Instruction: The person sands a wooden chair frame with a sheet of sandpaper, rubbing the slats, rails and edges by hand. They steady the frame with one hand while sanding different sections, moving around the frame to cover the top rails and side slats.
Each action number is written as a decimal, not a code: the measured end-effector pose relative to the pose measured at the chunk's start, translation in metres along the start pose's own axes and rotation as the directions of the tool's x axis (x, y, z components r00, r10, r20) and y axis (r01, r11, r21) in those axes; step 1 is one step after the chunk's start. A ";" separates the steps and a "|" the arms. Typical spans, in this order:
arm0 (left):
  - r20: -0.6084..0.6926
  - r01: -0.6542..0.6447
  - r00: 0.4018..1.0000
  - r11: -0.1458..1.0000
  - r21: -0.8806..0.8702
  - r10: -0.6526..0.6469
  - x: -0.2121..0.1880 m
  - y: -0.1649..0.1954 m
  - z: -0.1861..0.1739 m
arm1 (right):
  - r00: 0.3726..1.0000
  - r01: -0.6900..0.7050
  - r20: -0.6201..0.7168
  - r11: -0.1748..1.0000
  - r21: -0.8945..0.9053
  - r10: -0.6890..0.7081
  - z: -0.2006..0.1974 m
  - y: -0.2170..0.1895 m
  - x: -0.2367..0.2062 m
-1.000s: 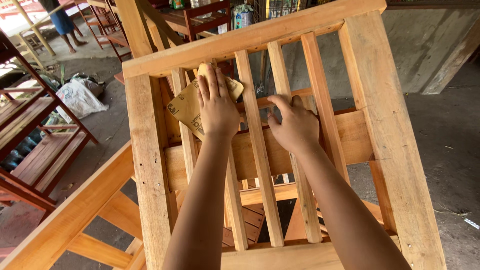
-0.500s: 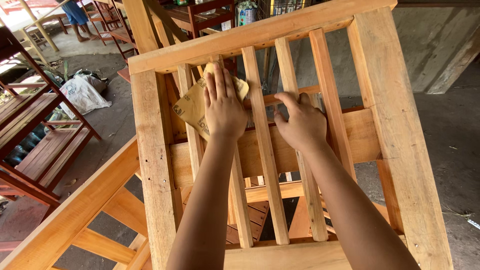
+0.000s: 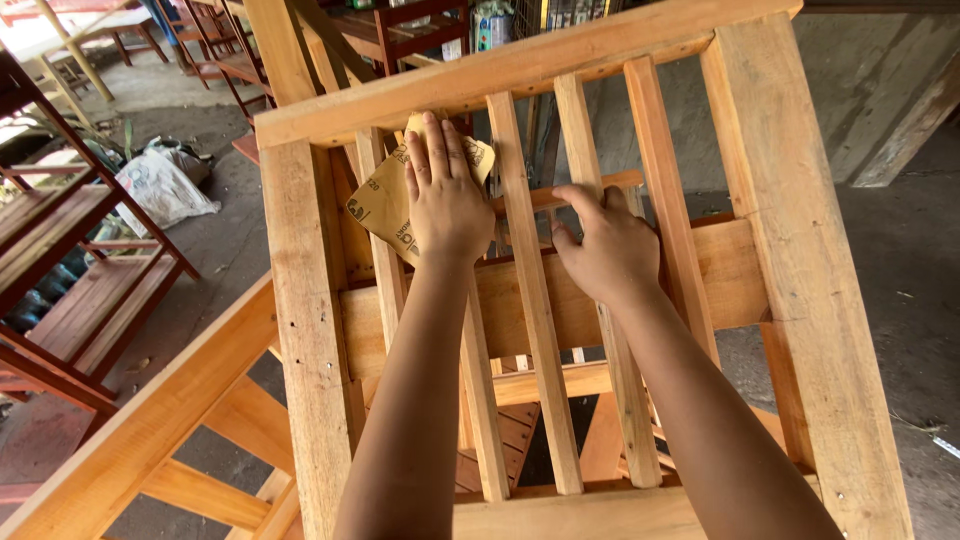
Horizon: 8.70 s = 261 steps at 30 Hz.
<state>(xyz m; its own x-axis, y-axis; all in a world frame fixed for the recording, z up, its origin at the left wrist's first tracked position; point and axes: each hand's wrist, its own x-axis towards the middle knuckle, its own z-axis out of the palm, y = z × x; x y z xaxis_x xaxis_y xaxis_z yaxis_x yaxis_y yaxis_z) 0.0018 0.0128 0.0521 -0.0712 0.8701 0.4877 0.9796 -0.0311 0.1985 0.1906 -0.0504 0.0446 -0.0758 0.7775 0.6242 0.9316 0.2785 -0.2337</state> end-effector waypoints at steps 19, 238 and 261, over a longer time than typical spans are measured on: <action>-0.085 -0.126 0.989 0.990 -0.059 0.120 -0.051 -0.006 0.015 | 1.000 0.002 0.030 1.000 -0.028 -0.001 -0.005 -0.004 0.001; -0.126 0.053 0.989 0.979 -0.199 -0.079 -0.065 -0.153 0.014 | 0.916 0.233 0.382 0.940 -0.251 -0.125 0.074 -0.178 -0.068; -0.138 0.050 0.986 0.958 -0.281 -0.092 -0.040 -0.156 0.010 | 0.936 0.086 0.352 0.982 -0.167 -0.022 0.083 -0.186 0.034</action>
<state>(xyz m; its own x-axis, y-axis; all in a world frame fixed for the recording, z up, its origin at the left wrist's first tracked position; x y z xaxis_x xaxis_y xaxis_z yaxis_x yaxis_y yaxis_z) -0.1465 -0.0124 -0.0067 -0.1863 0.7931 0.5799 0.8824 -0.1245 0.4537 -0.0149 -0.0290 0.0476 -0.2164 0.9201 0.3263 0.9679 0.2461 -0.0519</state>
